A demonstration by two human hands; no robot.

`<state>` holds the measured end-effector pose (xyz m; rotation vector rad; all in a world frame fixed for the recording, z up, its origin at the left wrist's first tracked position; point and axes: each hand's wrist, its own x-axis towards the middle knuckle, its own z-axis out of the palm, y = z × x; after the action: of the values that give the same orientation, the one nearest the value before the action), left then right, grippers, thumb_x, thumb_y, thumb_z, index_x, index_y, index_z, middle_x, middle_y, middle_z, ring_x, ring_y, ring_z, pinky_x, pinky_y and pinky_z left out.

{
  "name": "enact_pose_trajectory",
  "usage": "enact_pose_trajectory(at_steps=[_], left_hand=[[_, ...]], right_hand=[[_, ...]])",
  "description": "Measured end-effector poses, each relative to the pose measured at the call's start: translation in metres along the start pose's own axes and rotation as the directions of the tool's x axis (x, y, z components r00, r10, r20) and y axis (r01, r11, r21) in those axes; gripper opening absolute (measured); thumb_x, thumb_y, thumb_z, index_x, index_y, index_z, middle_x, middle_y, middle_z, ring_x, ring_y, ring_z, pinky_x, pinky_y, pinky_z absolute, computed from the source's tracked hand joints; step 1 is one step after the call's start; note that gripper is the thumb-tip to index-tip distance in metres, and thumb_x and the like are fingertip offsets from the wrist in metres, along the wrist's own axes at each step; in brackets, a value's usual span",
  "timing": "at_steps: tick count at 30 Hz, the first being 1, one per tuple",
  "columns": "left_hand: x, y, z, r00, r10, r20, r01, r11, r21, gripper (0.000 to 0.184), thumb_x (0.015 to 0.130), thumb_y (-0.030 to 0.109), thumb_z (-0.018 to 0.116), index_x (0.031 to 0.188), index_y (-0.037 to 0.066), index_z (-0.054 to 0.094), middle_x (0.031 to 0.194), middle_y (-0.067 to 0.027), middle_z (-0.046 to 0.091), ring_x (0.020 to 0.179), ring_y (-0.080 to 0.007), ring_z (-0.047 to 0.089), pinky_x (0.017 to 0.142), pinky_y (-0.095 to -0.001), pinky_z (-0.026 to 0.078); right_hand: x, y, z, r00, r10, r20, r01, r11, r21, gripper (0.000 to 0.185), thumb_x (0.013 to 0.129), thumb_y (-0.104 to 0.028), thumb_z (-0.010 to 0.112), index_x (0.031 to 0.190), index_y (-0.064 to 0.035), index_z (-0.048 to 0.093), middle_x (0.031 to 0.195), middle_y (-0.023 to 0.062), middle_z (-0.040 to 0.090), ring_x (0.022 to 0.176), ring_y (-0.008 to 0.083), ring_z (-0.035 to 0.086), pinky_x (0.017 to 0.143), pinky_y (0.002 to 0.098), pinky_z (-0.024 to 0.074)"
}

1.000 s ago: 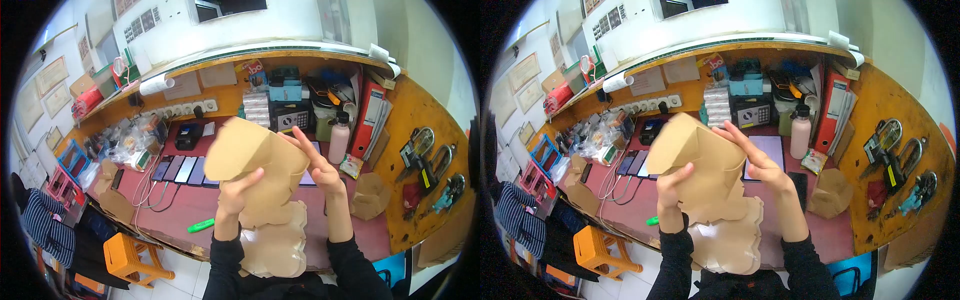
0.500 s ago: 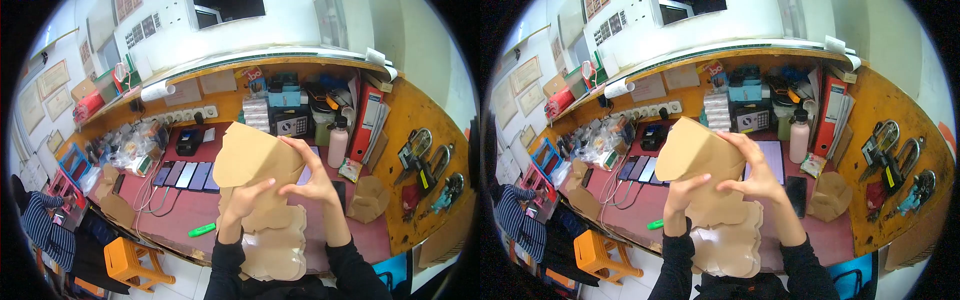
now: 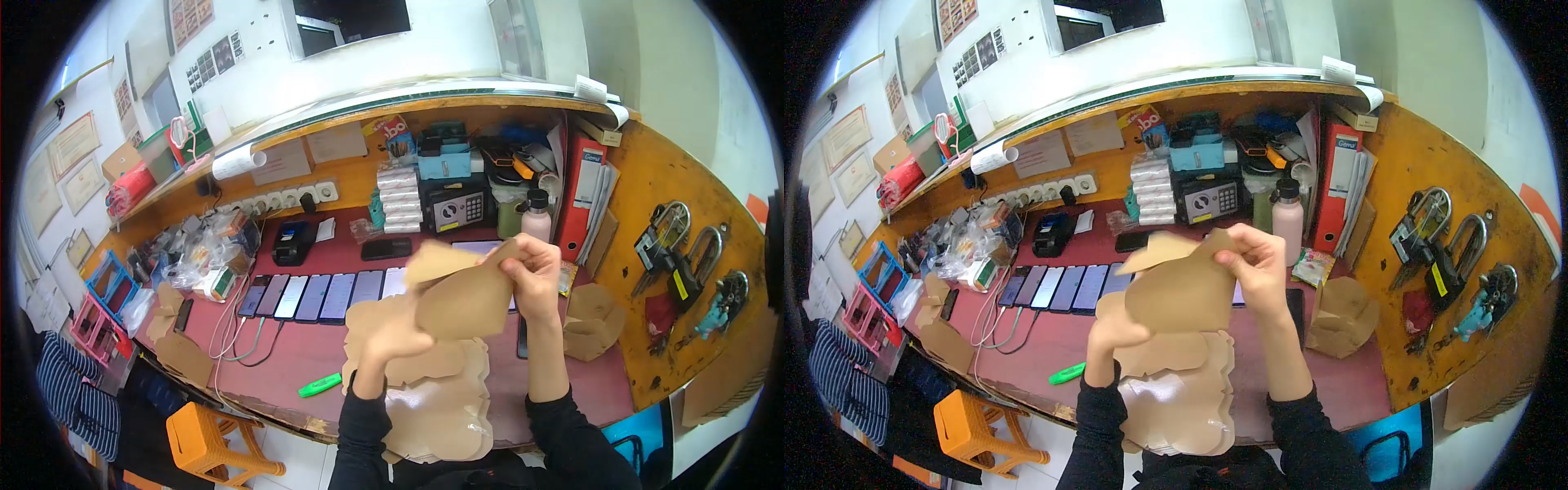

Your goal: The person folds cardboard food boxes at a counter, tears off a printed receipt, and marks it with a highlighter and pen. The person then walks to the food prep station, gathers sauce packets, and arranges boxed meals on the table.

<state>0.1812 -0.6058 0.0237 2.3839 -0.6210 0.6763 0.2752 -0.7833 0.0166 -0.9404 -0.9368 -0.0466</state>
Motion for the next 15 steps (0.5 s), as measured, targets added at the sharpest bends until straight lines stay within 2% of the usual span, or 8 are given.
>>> enact_pose_trajectory(at_steps=[1, 3, 4, 5, 7, 9, 13, 15], left_hand=[[-0.001, -0.004, -0.004, 0.984, -0.149, 0.099, 0.156, 0.985, -0.073, 0.038, 0.072, 0.028, 0.064, 0.105, 0.01, 0.057, 0.111, -0.015, 0.056, 0.103, -0.0263, 0.053, 0.081, -0.0339, 0.045], [-0.005, -0.022, -0.012, 0.981, -0.019, 0.192, 0.078, 0.949, -0.305, 0.056, 0.071, 0.012, 0.062, 0.122, 0.0, 0.044, 0.12, -0.0197, 0.048, 0.113, -0.0347, 0.043, 0.099, -0.0398, 0.03], [-0.008, -0.045, -0.004, 0.98, 0.087, 0.177, 0.117, 0.466, -0.877, 0.053, 0.075, 0.016, 0.061, 0.123, -0.001, 0.043, 0.121, -0.0191, 0.048, 0.112, -0.0315, 0.045, 0.099, -0.0394, 0.03], [-0.01, -0.058, 0.0, 0.984, 0.152, 0.092, 0.131, -0.278, -0.952, 0.052, 0.079, 0.019, 0.06, 0.123, -0.003, 0.043, 0.122, -0.0185, 0.048, 0.112, -0.0283, 0.046, 0.098, -0.0391, 0.031], [-0.004, -0.034, -0.003, 0.968, -0.124, 0.217, 0.186, -0.223, -0.957, 0.046, 0.083, 0.024, 0.058, 0.118, -0.004, 0.047, 0.116, -0.0159, 0.052, 0.103, -0.0222, 0.053, 0.092, -0.0366, 0.039], [-0.001, -0.022, 0.008, 0.889, -0.457, -0.026, 0.093, 0.237, -0.967, 0.037, 0.085, 0.021, 0.055, 0.113, -0.003, 0.049, 0.107, -0.0126, 0.057, 0.094, -0.0183, 0.058, 0.082, -0.0319, 0.046], [0.004, -0.003, 0.019, 0.803, -0.57, -0.176, 0.013, 0.312, -0.95, 0.031, 0.087, 0.021, 0.053, 0.107, -0.003, 0.052, 0.098, -0.0099, 0.06, 0.085, -0.0156, 0.06, 0.073, -0.0276, 0.049], [0.004, 0.002, 0.017, 0.822, -0.55, -0.146, 0.034, 0.304, -0.952, 0.031, 0.087, 0.02, 0.053, 0.107, -0.003, 0.052, 0.097, -0.0103, 0.06, 0.084, -0.0155, 0.06, 0.072, -0.0273, 0.049]], right_hand=[[0.002, -0.001, 0.0, 1.0, 0.002, 0.001, -0.002, 1.0, 0.001, 0.008, 0.08, -0.001, 0.055, 0.083, -0.0001, 0.062, 0.08, 0.0033, 0.065, 0.075, 0.0153, 0.061, 0.088, 0.0318, 0.0384], [0.008, -0.003, 0.0, 0.897, -0.399, 0.191, 0.442, 0.818, -0.367, 0.005, 0.077, -0.004, 0.057, 0.074, -0.0027, 0.061, 0.074, 0.0098, 0.064, 0.069, 0.0209, 0.063, 0.096, 0.0422, 0.0308], [0.011, -0.003, -0.003, 0.856, -0.392, 0.338, 0.506, 0.772, -0.385, 0.016, 0.08, -0.013, 0.054, 0.068, -0.0048, 0.058, 0.081, 0.0124, 0.062, 0.081, 0.0253, 0.06, 0.099, 0.0456, 0.0243], [0.014, -0.001, -0.002, 0.856, -0.393, 0.336, 0.505, 0.775, -0.381, 0.016, 0.08, -0.013, 0.054, 0.068, -0.0048, 0.058, 0.081, 0.0124, 0.062, 0.081, 0.0253, 0.06, 0.099, 0.0456, 0.0243], [0.017, 0.003, 0.003, 0.792, -0.306, 0.529, 0.523, 0.786, -0.328, 0.03, 0.087, -0.024, 0.046, 0.066, -0.0047, 0.056, 0.099, 0.0099, 0.056, 0.099, 0.0253, 0.05, 0.095, 0.0389, 0.0259], [0.015, 0.014, 0.004, 0.827, -0.213, 0.52, 0.418, 0.851, -0.317, 0.038, 0.089, -0.034, 0.043, 0.067, -0.0037, 0.052, 0.111, 0.0109, 0.046, 0.105, 0.0232, 0.04, 0.091, 0.0356, 0.0289], [0.013, 0.015, 0.017, 0.958, -0.179, 0.225, 0.223, 0.956, -0.19, 0.039, 0.086, -0.038, 0.048, 0.07, -0.0028, 0.05, 0.115, 0.0138, 0.044, 0.105, 0.0192, 0.04, 0.087, 0.0301, 0.0336], [0.011, 0.011, 0.021, 0.988, -0.081, 0.131, 0.114, 0.958, -0.262, 0.03, 0.08, -0.023, 0.056, 0.061, -0.0044, 0.042, 0.118, 0.0185, 0.041, 0.113, 0.0259, 0.038, 0.096, 0.0361, 0.0277]])
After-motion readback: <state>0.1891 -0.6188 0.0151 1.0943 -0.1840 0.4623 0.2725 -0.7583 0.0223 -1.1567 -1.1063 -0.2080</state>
